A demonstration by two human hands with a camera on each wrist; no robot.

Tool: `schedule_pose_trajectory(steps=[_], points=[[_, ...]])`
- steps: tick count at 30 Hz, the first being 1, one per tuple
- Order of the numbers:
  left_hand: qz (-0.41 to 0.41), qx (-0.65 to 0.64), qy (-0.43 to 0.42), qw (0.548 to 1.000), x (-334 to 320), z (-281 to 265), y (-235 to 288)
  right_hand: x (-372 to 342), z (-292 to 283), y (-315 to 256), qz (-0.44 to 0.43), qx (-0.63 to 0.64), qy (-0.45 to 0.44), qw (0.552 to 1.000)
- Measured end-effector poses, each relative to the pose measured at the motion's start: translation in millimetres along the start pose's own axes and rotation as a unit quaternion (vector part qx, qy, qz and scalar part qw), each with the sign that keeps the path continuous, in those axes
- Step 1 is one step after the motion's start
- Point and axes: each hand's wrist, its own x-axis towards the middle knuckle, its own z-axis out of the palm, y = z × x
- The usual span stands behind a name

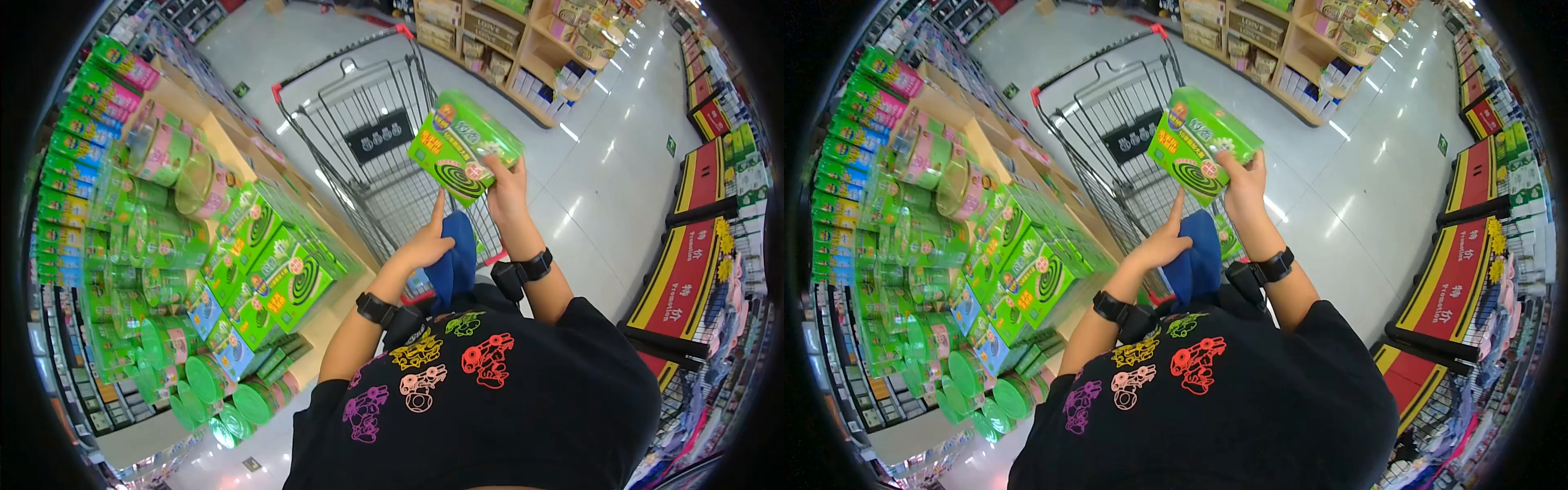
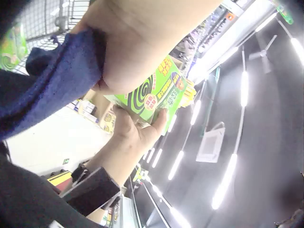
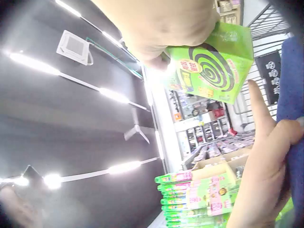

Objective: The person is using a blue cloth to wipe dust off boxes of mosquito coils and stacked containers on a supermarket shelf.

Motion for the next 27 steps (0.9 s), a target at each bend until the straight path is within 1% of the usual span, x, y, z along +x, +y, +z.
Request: schedule_pose_trajectory(steps=[1,2,4,5,6,7,8,9,10,11,12,13,14,15,16,17,19,20,23,24,26,27], points=[[-0.026,-0.014,-0.003,1.000,5.5,8.3,-13.5,1.0,-7.3,9.6,0.015,-0.055,0.004,0.998],[-0.032,0.002,-0.007,0.999,8.7,14.2,-26.3,3.2,-18.2,23.2,0.030,-0.110,0.006,0.994],[-0.113,0.021,-0.015,0.993,19.3,25.5,-61.2,5.2,-36.9,48.4,0.070,-0.202,0.018,0.977],[-0.153,0.033,-0.020,0.987,23.7,33.0,-77.9,6.3,-45.2,59.2,0.101,-0.220,0.016,0.970],[-0.196,0.073,0.070,0.975,21.8,38.7,-81.2,6.8,-53.0,69.8,0.131,-0.236,0.014,0.963],[-0.213,0.084,0.113,0.967,21.7,40.8,-88.7,8.7,-59.1,81.1,0.159,-0.248,0.012,0.955],[-0.229,0.097,0.154,0.956,22.0,42.2,-101.3,11.1,-64.8,92.0,0.165,-0.278,0.011,0.946],[-0.244,0.110,0.194,0.944,22.7,45.6,-117.3,15.0,-67.4,98.5,0.210,-0.258,0.004,0.943],[-0.193,0.166,0.262,0.931,27.7,56.4,-152.1,21.5,-70.3,105.1,0.254,-0.238,-0.004,0.937],[-0.193,0.072,0.241,0.948,29.4,52.3,-157.5,29.1,-73.5,112.1,0.297,-0.218,-0.011,0.929],[-0.191,-0.023,0.222,0.956,32.4,45.0,-160.4,37.4,-78.4,122.3,0.323,-0.209,-0.020,0.923],[-0.187,-0.118,0.202,0.954,35.0,38.7,-155.6,44.6,-79.9,130.8,0.356,-0.219,-0.047,0.907],[-0.218,-0.234,0.179,0.930,36.5,35.5,-149.8,51.9,-80.3,140.4,0.388,-0.229,-0.075,0.889],[-0.220,-0.292,0.182,0.913,39.2,38.1,-157.7,59.0,-80.0,150.8,0.419,-0.237,-0.103,0.871],[-0.222,-0.348,0.184,0.892,41.9,41.9,-168.0,62.8,-86.4,168.5,0.391,-0.283,-0.151,0.862],[-0.222,-0.405,0.187,0.867,44.2,47.7,-177.7,65.7,-92.2,186.8,0.398,-0.310,-0.148,0.850],[-0.260,-0.490,0.231,0.800,50.1,55.5,-183.7,71.3,-100.9,225.8,0.409,-0.365,-0.146,0.823],[-0.276,-0.531,0.253,0.760,53.9,59.4,-186.7,71.4,-114.0,254.0,0.374,-0.406,-0.155,0.819],[-0.281,-0.600,0.309,0.683,69.8,64.0,-205.3,80.0,-93.0,259.0,0.357,-0.594,-0.149,0.706],[-0.288,-0.593,0.310,0.685,75.4,65.3,-217.9,76.7,-108.4,281.0,0.279,-0.656,-0.184,0.677],[-0.307,-0.579,0.314,0.687,81.7,68.4,-244.1,80.6,-127.7,300.3,0.266,-0.667,-0.198,0.667],[-0.313,-0.561,0.312,0.700,86.6,66.4,-250.2,83.9,-135.4,309.7,0.257,-0.671,-0.203,0.665]])
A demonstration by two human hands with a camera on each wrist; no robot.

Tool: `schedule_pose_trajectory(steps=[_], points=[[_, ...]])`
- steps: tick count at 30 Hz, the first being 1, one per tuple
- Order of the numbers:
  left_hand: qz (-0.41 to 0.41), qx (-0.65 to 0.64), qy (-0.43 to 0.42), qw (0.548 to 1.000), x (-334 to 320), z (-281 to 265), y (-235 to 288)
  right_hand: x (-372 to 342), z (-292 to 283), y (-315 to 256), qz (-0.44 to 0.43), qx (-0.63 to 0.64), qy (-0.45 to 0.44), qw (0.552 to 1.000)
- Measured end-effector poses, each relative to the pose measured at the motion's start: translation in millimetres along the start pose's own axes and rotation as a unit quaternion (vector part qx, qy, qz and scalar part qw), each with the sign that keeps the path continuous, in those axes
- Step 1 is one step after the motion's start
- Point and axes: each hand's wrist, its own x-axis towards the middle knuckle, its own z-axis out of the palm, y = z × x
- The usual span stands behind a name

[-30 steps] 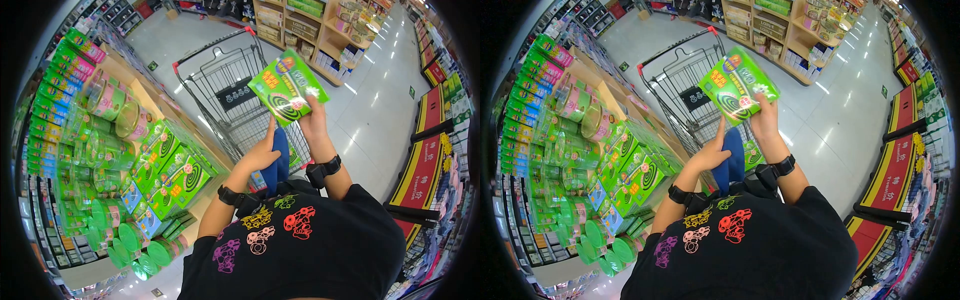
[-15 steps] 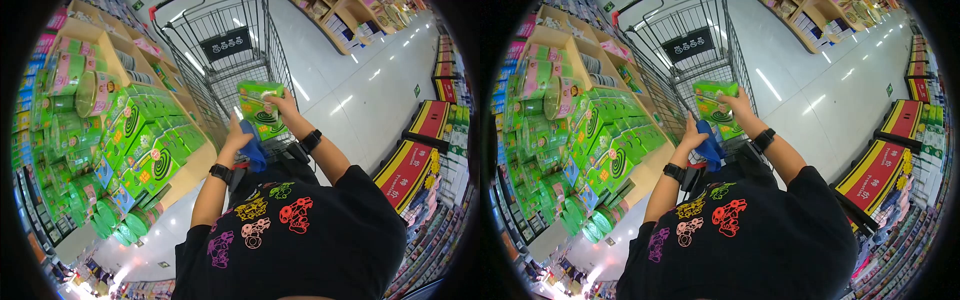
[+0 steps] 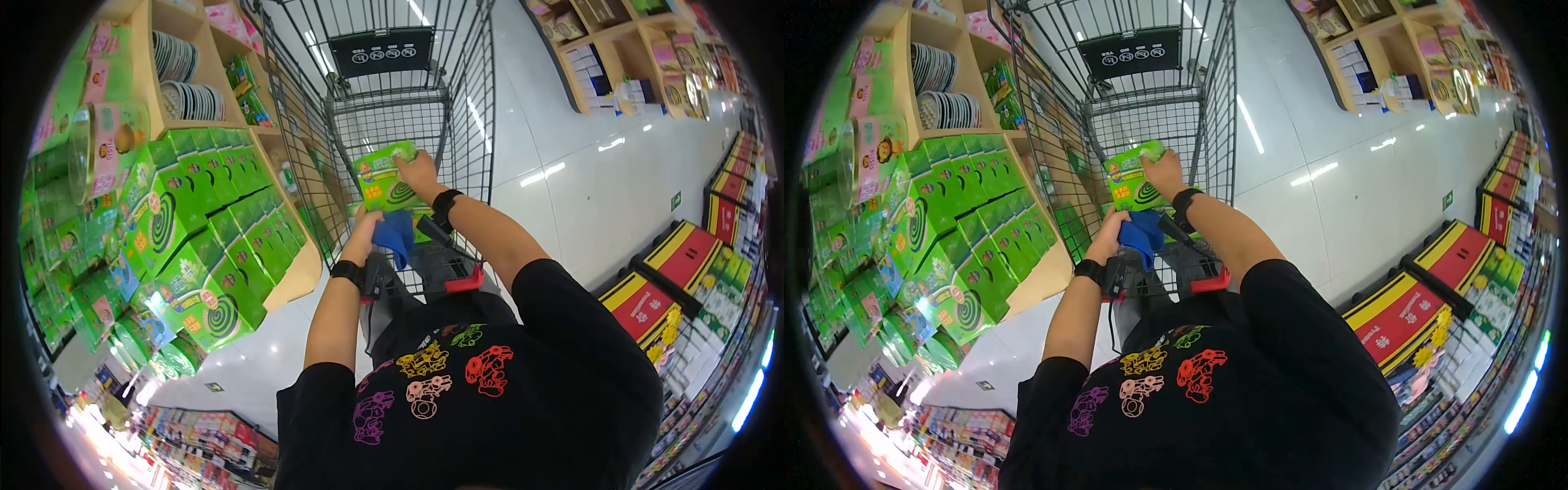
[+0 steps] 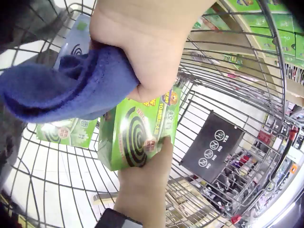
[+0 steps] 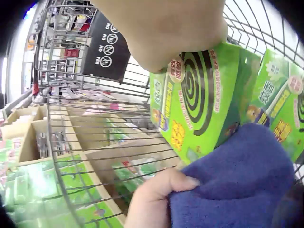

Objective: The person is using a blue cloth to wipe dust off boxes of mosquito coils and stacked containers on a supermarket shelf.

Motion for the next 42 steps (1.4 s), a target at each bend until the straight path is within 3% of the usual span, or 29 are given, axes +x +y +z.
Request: schedule_pose_trajectory(steps=[2,5,8,10,11,14,18,20,21,24,26,30,34,36,39,42], points=[[0.009,0.043,0.006,0.999,13.5,2.3,2.8,18.3,9.3,23.6,0.052,-0.024,-0.019,0.998],[0.020,0.097,-0.059,0.993,38.9,4.3,-1.8,31.3,4.2,40.8,0.110,-0.086,-0.019,0.990],[-0.045,0.132,-0.064,0.988,38.7,23.3,5.8,30.5,-5.4,42.6,0.136,-0.103,0.005,0.985],[-0.054,0.095,-0.086,0.990,51.8,22.2,-6.9,26.8,-8.0,46.8,0.142,-0.111,0.035,0.983],[-0.049,0.070,-0.079,0.993,57.0,22.1,-12.7,27.5,-9.7,46.0,0.185,-0.086,0.011,0.979],[-0.034,0.071,-0.066,0.995,66.0,21.1,-19.4,35.1,0.4,59.5,0.188,-0.074,0.037,0.979],[-0.035,0.088,-0.060,0.994,64.9,26.6,-15.3,40.9,6.8,60.4,0.173,-0.116,-0.030,0.978],[-0.036,0.072,-0.054,0.995,64.0,31.0,-9.7,42.5,9.4,63.7,0.157,-0.092,0.017,0.983],[-0.036,0.060,-0.100,0.993,69.0,28.0,-6.7,39.5,10.4,63.7,0.147,-0.075,0.042,0.985],[0.019,0.158,-0.057,0.986,67.3,27.8,-7.3,35.0,8.6,65.4,0.120,-0.053,0.107,0.985],[0.037,0.143,-0.076,0.986,66.0,25.6,-7.6,34.2,8.2,67.7,0.129,-0.043,0.150,0.979],[0.101,0.084,-0.082,0.988,69.0,32.3,-14.2,29.0,-1.5,40.0,0.177,-0.049,0.151,0.971],[0.206,0.140,-0.044,0.968,81.9,37.5,-16.6,45.7,9.7,56.2,0.107,-0.006,0.189,0.976],[0.219,0.183,-0.025,0.958,84.5,40.5,-10.8,52.4,17.3,67.8,0.137,-0.026,0.139,0.980],[0.095,0.152,-0.062,0.982,94.9,39.6,-1.5,55.5,23.6,75.9,0.152,-0.024,0.126,0.980],[0.039,0.145,-0.083,0.985,91.0,35.7,0.1,44.1,25.0,74.4,0.175,-0.017,0.105,0.979]])
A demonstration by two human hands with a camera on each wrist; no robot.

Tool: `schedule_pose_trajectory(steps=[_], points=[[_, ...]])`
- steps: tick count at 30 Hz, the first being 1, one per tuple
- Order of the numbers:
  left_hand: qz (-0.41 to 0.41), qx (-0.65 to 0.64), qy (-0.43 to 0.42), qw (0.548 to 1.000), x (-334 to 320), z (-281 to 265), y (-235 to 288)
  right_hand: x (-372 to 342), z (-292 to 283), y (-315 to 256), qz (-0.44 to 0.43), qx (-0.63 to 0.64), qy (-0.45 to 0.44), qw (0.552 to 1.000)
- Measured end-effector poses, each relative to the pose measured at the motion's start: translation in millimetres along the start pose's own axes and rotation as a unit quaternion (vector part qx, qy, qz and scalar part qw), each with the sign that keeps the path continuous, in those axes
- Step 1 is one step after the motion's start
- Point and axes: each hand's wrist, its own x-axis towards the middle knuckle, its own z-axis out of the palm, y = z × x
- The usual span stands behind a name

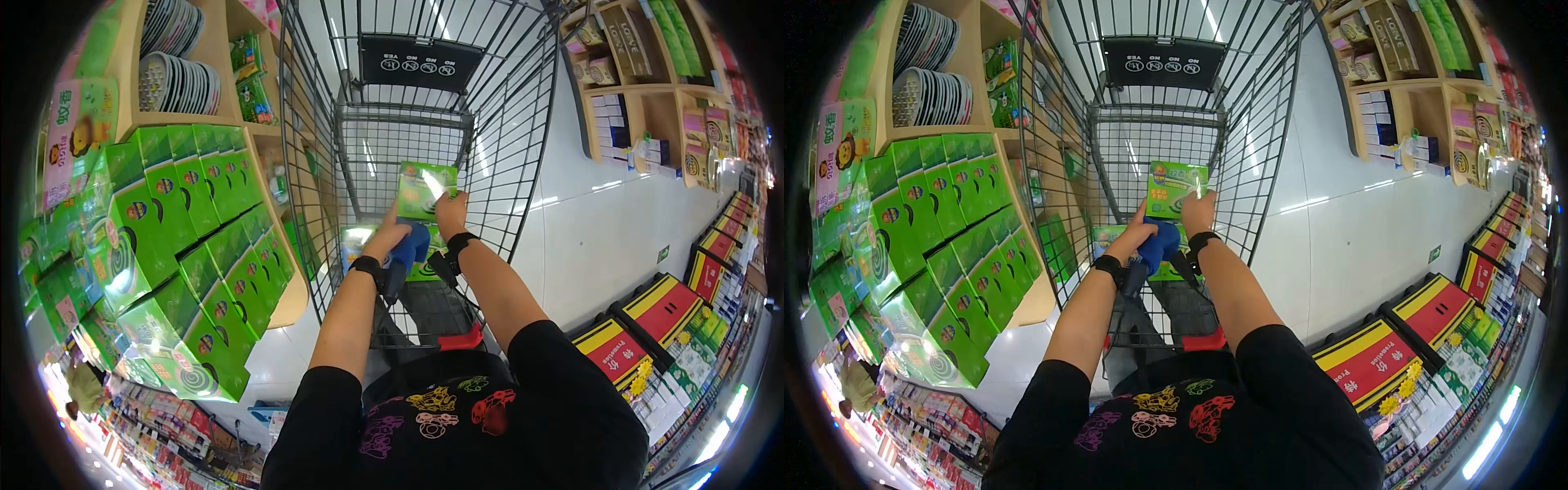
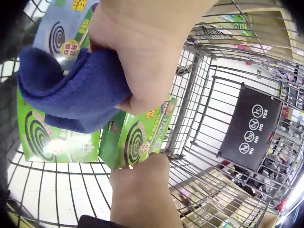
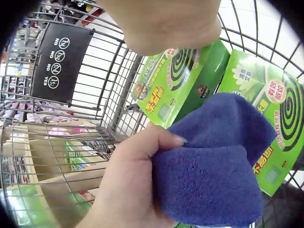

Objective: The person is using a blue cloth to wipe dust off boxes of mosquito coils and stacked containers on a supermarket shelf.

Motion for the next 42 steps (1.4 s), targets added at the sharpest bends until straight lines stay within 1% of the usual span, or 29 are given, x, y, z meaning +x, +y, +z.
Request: schedule_pose_trajectory(steps=[2,3,6,7,9,10,11,12,13,14,15,16,17,18,20,21,22,23,24,25,26,27,28,29,31,35,37,40,42], points=[[0.065,0.039,0.030,0.997,11.0,-2.0,-27.2,-5.8,-2.0,1.2,0.011,0.003,-0.013,1.000],[0.097,0.058,0.045,0.993,11.4,-0.7,-33.2,-5.0,2.2,4.8,-0.006,-0.004,-0.008,1.000],[0.076,0.130,0.116,0.982,8.3,8.4,-44.1,-7.3,8.6,9.4,-0.013,-0.068,-0.015,0.997],[0.051,0.108,0.142,0.983,3.1,14.9,-45.3,-10.8,7.7,7.5,-0.026,-0.092,-0.001,0.995],[0.061,0.096,0.137,0.984,-16.2,17.8,-39.8,-20.9,4.4,3.1,-0.051,-0.134,0.029,0.989],[0.069,0.090,0.135,0.984,-30.9,19.9,-30.6,-25.6,1.3,0.5,-0.060,-0.095,0.019,0.993],[0.129,0.023,0.157,0.979,-54.4,26.2,-12.4,-29.2,-3.0,-3.0,-0.071,-0.055,0.010,0.996],[0.159,0.004,0.140,0.977,-67.3,24.2,-6.2,-34.4,-5.6,-9.5,-0.085,-0.014,0.002,0.996],[0.189,-0.014,0.122,0.974,-79.9,21.3,0.2,-43.4,-6.8,-17.0,-0.052,0.161,-0.008,0.986],[0.219,-0.031,0.102,0.970,-95.2,18.9,5.7,-49.7,-12.2,-21.3,-0.056,0.219,-0.045,0.973],[0.221,-0.019,0.128,0.967,-114.0,17.6,14.0,-49.1,-18.3,-22.1,-0.062,0.276,-0.081,0.956],[0.212,-0.011,0.118,0.970,-128.9,12.0,12.7,-61.9,-31.5,-36.9,-0.068,0.333,-0.116,0.933],[0.204,-0.003,0.108,0.973,-145.1,4.7,11.1,-74.5,-50.6,-48.4,-0.032,0.392,-0.163,0.905],[0.196,0.005,0.097,0.976,-159.6,-0.7,10.4,-98.9,-77.5,-69.2,-0.055,0.458,-0.269,0.845],[0.248,-0.003,0.066,0.967,-193.6,-5.9,7.2,-155.3,-133.4,-106.7,-0.099,0.553,-0.468,0.682],[0.270,-0.008,0.051,0.962,-208.2,-7.1,7.2,-192.6,-167.4,-132.2,-0.231,0.502,-0.528,0.644],[0.256,-0.014,0.026,0.966,-221.4,-8.1,7.4,-236.3,-204.8,-156.6,-0.355,0.439,-0.575,0.591],[0.237,-0.019,0.001,0.971,-238.1,-8.1,4.5,-277.3,-238.3,-172.5,-0.465,0.396,-0.611,0.503],[0.220,-0.022,-0.025,0.975,-254.5,-7.5,4.0,-314.4,-264.0,-183.0,-0.541,0.370,-0.643,0.396],[0.151,-0.072,-0.043,0.985,-296.3,0.8,28.4,-351.7,-289.4,-191.3,-0.599,0.345,-0.661,0.291],[0.198,-0.027,-0.065,0.978,-305.3,-1.5,26.1,-388.2,-304.3,-191.8,-0.634,0.323,-0.677,0.189],[0.244,0.019,-0.083,0.966,-309.6,-6.4,21.0,-416.2,-318.8,-192.1,-0.650,0.306,-0.684,0.129],[0.288,0.064,-0.099,0.950,-316.2,-13.1,17.4,-441.9,-327.0,-189.4,-0.658,0.294,-0.689,0.084],[0.266,0.096,-0.097,0.954,-321.4,-21.9,16.7,-458.5,-335.9,-187.6,-0.662,0.282,-0.692,0.057],[0.282,0.102,-0.066,0.952,-342.6,-41.4,21.2,-489.9,-344.6,-181.3,-0.672,0.257,-0.694,0.029],[0.300,0.034,-0.034,0.953,-379.1,-78.8,20.0,-536.0,-342.4,-171.4,-0.676,0.227,-0.701,0.009],[0.349,0.026,-0.007,0.937,-383.3,-98.3,15.1,-553.0,-340.7,-171.1,-0.681,0.211,-0.701,-0.003],[0.352,-0.007,0.021,0.936,-404.7,-125.3,8.3,-574.8,-338.5,-173.5,-0.680,0.191,-0.707,-0.030],[0.404,-0.002,0.052,0.913,-413.5,-141.2,4.4,-586.7,-334.5,-175.3,-0.680,0.181,-0.709,-0.041]])
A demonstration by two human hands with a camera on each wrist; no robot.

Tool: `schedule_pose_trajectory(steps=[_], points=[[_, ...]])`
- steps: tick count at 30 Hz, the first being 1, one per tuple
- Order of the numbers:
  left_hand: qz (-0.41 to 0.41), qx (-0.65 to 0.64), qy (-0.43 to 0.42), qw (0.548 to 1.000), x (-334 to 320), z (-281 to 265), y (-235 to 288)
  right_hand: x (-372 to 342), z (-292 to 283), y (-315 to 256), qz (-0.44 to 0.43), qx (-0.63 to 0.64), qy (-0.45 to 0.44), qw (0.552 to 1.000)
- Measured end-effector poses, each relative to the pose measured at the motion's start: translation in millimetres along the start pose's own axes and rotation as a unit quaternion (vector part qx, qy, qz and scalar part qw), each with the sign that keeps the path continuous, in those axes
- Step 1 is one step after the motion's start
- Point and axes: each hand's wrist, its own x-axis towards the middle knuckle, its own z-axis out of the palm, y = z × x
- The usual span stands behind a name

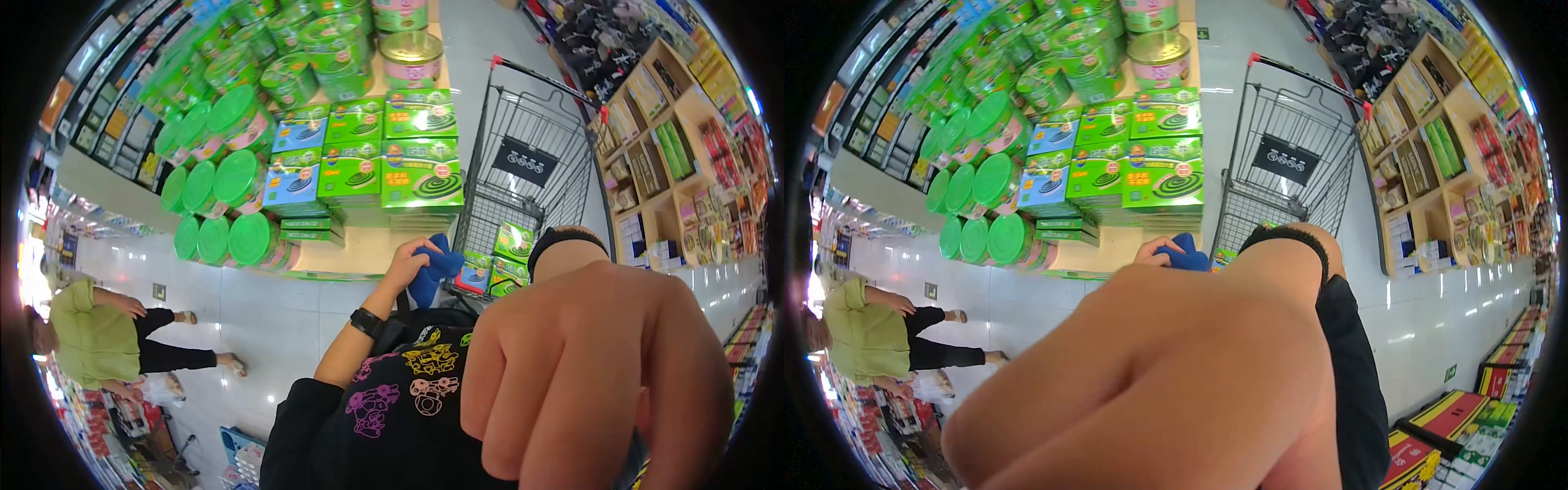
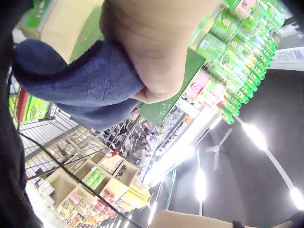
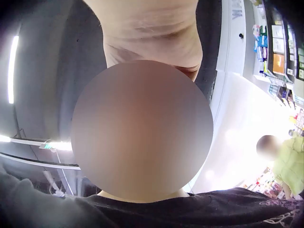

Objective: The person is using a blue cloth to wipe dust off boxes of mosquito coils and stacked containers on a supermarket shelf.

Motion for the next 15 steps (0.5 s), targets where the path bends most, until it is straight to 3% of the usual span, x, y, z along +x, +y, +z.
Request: schedule_pose_trajectory(steps=[1,5,8,9,15], points=[[0.027,0.006,0.014,1.000,-3.9,-7.2,1.6,3.8,-0.3,4.8,0.000,0.005,-0.011,1.000],[-0.033,-0.046,0.063,0.996,-17.8,-38.2,5.9,22.0,-11.3,24.8,-0.004,0.032,-0.044,0.998],[-0.007,-0.049,0.105,0.993,-29.1,-55.9,16.0,31.9,-21.2,36.7,-0.005,0.056,-0.074,0.996],[0.043,0.005,0.130,0.991,-32.2,-61.1,18.8,34.2,-21.8,41.7,-0.009,0.062,-0.084,0.995],[0.044,-0.061,0.168,0.983,-52.8,-93.0,35.7,39.5,-28.3,48.3,-0.024,0.085,-0.094,0.992]])
